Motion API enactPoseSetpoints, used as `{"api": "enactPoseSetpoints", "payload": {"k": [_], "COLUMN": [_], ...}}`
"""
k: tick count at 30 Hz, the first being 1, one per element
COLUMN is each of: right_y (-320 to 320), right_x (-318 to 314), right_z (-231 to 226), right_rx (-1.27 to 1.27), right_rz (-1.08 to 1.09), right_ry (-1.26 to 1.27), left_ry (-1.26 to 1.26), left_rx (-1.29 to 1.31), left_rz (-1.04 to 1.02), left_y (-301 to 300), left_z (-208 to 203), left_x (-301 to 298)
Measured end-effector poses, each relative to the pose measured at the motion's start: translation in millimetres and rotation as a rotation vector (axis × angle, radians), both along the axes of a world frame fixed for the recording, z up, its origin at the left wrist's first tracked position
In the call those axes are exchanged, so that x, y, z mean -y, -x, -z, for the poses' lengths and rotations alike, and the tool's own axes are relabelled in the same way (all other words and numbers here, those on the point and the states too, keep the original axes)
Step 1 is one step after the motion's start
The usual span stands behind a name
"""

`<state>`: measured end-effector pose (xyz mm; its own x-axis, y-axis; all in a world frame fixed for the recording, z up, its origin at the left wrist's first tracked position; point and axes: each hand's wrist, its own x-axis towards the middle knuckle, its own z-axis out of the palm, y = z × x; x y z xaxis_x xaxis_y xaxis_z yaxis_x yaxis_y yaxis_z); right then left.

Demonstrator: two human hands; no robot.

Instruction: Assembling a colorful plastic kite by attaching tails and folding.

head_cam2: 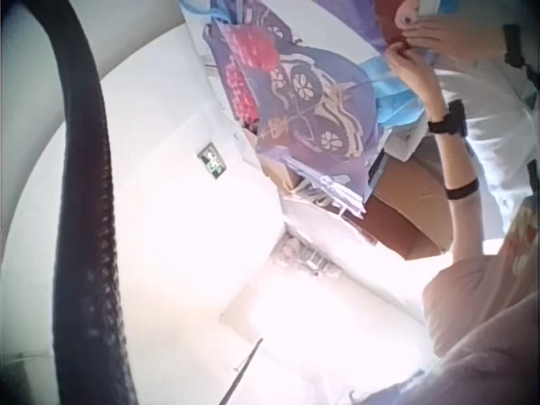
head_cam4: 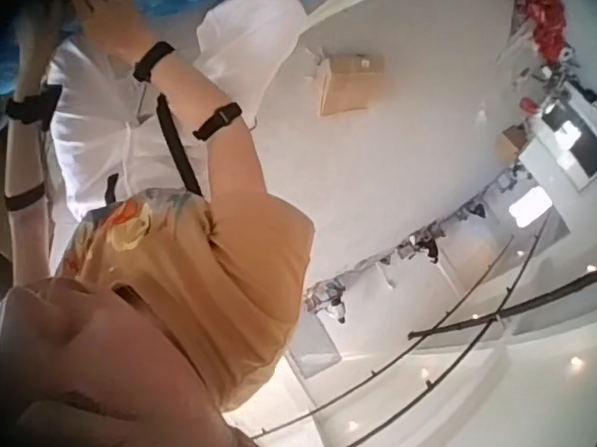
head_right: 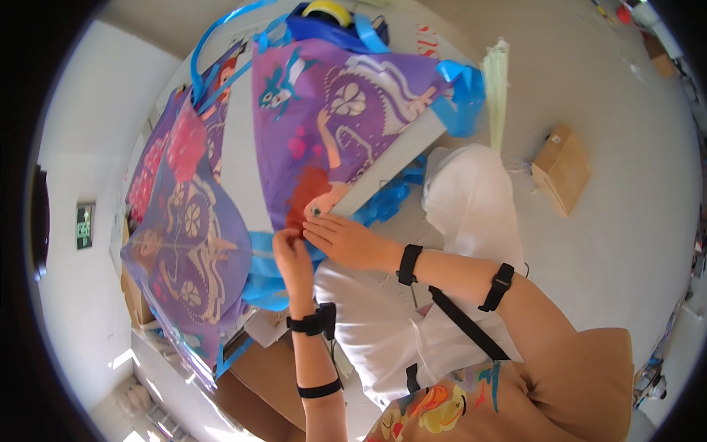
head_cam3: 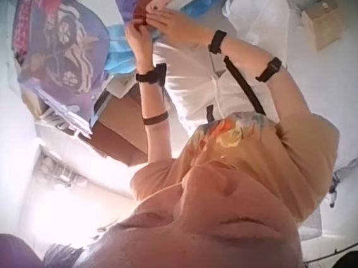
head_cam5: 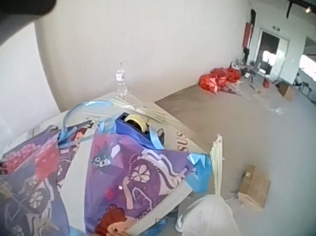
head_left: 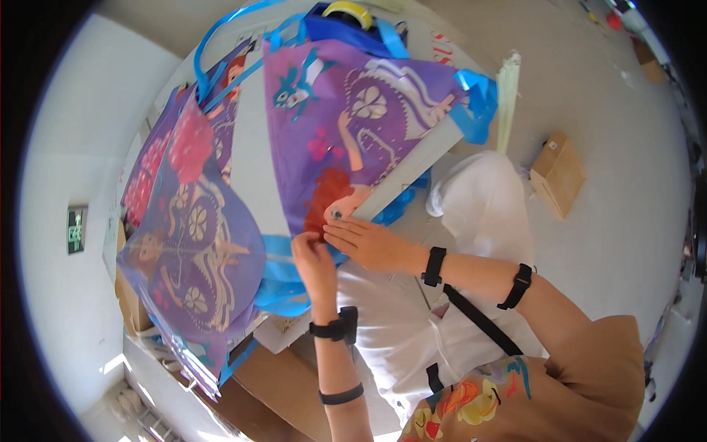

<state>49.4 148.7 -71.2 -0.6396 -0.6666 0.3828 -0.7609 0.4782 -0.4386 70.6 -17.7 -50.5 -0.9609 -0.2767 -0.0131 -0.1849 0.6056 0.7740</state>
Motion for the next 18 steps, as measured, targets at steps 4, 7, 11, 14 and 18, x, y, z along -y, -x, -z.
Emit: {"api": "enactPoseSetpoints", "payload": {"k": [4,7,11,14,18], "right_y": [40,83,109,107,111], "right_x": [-66,-130,-168,-165,-169], "right_z": [-8,-16,-17,-11,-14], "right_rx": [0.119,0.031,0.023,0.018,0.085], "right_rz": [0.258,0.484,0.607,0.633,0.664], "right_ry": [0.08,0.051,0.181,0.284,0.386], "left_ry": [0.022,0.281,0.533,0.398,0.521], "left_rx": [0.139,0.213,-0.092,-0.341,-0.296], "left_rz": [0.058,0.054,0.083,0.386,0.318], "left_y": [7,21,53,92,121], "left_z": [-4,-19,-31,-16,11], "left_x": [7,-11,-70,-127,-172]}}
